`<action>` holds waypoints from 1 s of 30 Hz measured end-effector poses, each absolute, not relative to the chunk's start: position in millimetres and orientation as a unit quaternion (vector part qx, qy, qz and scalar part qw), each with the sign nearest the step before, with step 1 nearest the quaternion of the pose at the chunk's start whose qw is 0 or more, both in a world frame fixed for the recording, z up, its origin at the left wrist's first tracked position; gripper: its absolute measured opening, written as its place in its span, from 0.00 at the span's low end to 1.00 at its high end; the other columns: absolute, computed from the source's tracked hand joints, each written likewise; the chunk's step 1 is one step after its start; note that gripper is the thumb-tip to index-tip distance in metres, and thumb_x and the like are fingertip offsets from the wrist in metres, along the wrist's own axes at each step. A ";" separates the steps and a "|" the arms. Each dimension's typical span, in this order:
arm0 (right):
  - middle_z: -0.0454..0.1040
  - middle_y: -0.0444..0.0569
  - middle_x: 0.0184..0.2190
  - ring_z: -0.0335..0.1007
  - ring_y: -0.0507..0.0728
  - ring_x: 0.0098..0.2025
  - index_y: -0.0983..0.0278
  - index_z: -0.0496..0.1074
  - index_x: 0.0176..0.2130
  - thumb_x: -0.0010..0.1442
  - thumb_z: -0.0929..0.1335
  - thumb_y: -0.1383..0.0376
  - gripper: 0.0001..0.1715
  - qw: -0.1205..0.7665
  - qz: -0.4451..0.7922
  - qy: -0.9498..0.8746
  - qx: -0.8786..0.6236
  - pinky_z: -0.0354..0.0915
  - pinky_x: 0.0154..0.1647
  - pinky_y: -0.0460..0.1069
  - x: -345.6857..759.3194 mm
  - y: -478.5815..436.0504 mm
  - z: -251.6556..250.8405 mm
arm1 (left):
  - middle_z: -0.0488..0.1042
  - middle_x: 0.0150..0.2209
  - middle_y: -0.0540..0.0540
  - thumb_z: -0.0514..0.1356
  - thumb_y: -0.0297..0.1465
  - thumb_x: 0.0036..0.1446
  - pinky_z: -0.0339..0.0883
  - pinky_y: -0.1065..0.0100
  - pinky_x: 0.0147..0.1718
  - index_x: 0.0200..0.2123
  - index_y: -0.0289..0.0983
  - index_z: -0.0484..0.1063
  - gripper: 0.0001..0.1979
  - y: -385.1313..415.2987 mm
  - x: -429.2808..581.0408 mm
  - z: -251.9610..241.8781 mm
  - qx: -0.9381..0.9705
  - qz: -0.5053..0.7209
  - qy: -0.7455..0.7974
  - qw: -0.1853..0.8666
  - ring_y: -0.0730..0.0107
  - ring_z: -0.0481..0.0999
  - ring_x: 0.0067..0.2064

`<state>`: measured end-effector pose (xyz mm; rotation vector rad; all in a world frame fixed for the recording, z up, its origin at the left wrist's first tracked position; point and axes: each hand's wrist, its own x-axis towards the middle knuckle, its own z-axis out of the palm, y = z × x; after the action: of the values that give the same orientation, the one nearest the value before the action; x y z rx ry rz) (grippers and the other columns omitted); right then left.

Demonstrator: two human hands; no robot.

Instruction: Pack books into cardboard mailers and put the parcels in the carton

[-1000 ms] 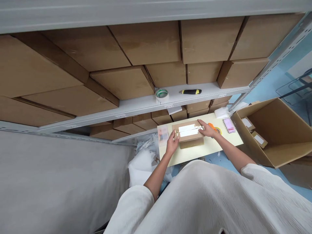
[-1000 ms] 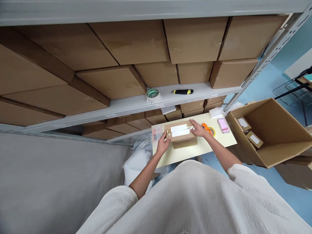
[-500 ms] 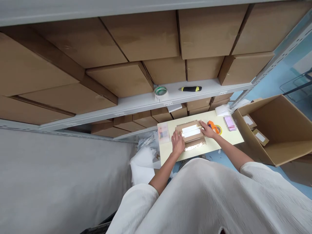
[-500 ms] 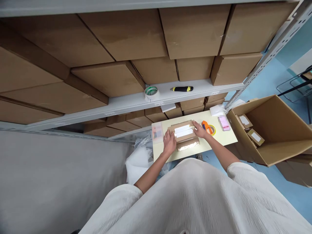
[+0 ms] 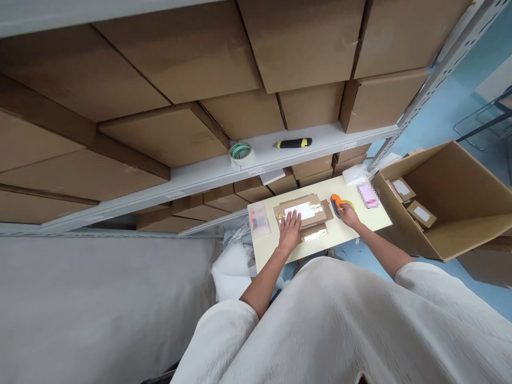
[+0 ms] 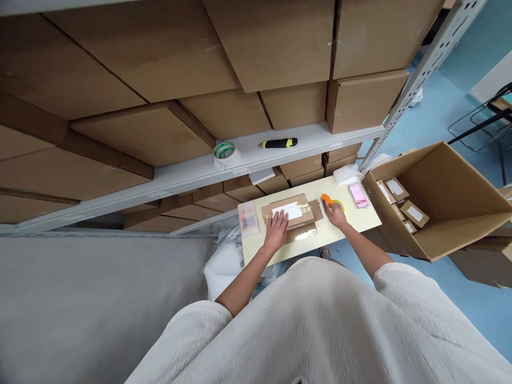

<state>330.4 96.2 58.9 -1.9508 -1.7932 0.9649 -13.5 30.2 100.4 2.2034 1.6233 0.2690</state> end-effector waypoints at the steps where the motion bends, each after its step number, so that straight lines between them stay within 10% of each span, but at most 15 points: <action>1: 0.80 0.63 0.56 0.77 0.70 0.57 0.66 0.77 0.58 0.68 0.64 0.62 0.24 0.136 0.340 -0.626 -0.689 0.75 0.58 0.63 337.5 94.4 54.6 | 0.55 0.80 0.34 0.53 0.30 0.73 0.41 0.35 0.78 0.78 0.39 0.60 0.32 31.5 -14.3 100.8 0.781 0.101 0.582 0.204 0.42 0.49 0.82; 23: 0.82 0.63 0.49 0.77 0.75 0.58 0.62 0.80 0.51 0.67 0.69 0.56 0.18 0.029 0.303 -0.611 -0.731 0.71 0.59 0.66 346.5 110.4 75.5 | 0.66 0.76 0.39 0.55 0.29 0.70 0.52 0.40 0.77 0.72 0.40 0.70 0.28 39.0 -7.7 110.1 0.747 0.117 0.611 0.237 0.45 0.59 0.79; 30: 0.85 0.55 0.50 0.80 0.68 0.51 0.61 0.82 0.55 0.67 0.68 0.50 0.26 0.181 0.440 -0.623 -0.621 0.75 0.56 0.61 370.7 144.5 149.5 | 0.67 0.75 0.40 0.54 0.31 0.71 0.44 0.34 0.77 0.72 0.43 0.70 0.28 38.3 -8.6 109.1 0.750 0.143 0.601 0.234 0.44 0.60 0.79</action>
<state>370.7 144.5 149.5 -1.7525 -1.7598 1.2434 -8.6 38.3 109.1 2.0599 1.6499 0.3934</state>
